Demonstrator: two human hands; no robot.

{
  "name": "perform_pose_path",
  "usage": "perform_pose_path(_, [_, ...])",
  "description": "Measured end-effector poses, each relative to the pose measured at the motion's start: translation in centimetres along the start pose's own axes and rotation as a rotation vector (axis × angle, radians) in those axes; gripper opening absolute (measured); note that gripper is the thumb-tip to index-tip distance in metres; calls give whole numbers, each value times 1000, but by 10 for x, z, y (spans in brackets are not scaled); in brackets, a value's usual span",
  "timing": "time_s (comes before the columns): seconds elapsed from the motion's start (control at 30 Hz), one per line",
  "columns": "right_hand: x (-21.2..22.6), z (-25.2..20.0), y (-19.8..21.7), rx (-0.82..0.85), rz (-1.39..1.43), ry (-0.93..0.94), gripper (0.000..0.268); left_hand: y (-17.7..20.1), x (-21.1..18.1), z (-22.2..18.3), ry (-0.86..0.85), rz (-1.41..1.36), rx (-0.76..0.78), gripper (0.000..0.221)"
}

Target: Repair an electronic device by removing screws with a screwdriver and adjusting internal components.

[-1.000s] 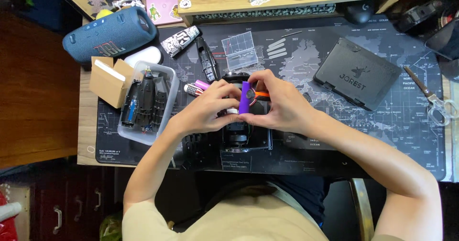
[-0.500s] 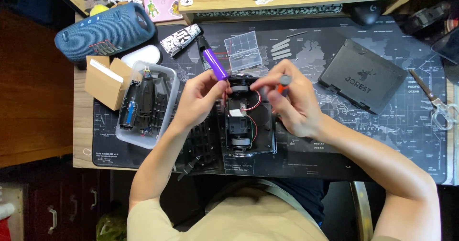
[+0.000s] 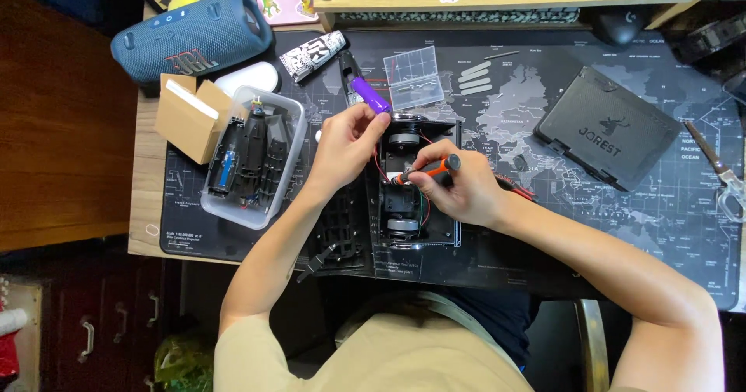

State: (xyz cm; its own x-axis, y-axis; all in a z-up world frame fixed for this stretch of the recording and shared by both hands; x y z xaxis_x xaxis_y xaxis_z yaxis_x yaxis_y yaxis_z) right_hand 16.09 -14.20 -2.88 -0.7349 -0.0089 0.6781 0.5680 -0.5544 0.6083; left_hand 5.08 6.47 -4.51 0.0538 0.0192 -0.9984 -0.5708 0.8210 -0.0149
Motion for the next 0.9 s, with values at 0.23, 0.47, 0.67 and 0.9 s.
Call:
perform_pose_path(0.23, [10, 2, -2, 44, 2, 49, 18, 3, -25, -10, 50, 26, 26, 23])
perform_pose_path(0.47, [19, 6, 4, 28, 1, 129, 14, 1, -65, -26, 95, 86, 258, 30])
perform_pose_path(0.67, [20, 9, 6, 54, 0, 144, 13, 2, -74, -32, 73, 210, 414, 64])
perform_pose_path(0.9, [21, 16, 12, 185, 20, 191, 10, 7, -57, -30, 61, 300, 455, 75])
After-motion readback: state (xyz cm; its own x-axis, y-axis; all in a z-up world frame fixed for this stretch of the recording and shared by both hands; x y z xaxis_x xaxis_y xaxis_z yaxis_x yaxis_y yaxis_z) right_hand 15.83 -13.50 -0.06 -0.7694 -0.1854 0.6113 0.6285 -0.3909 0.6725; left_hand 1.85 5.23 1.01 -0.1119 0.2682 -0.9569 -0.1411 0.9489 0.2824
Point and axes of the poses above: each hand's wrist, its own z-axis towards the middle knuckle, its own y-axis out of the back of the hand, x = y × z, the point moved 4 cm from there along z, towards the middle knuckle, and after that the axes turned 15 degrees about -z, right-handed, at the moved point
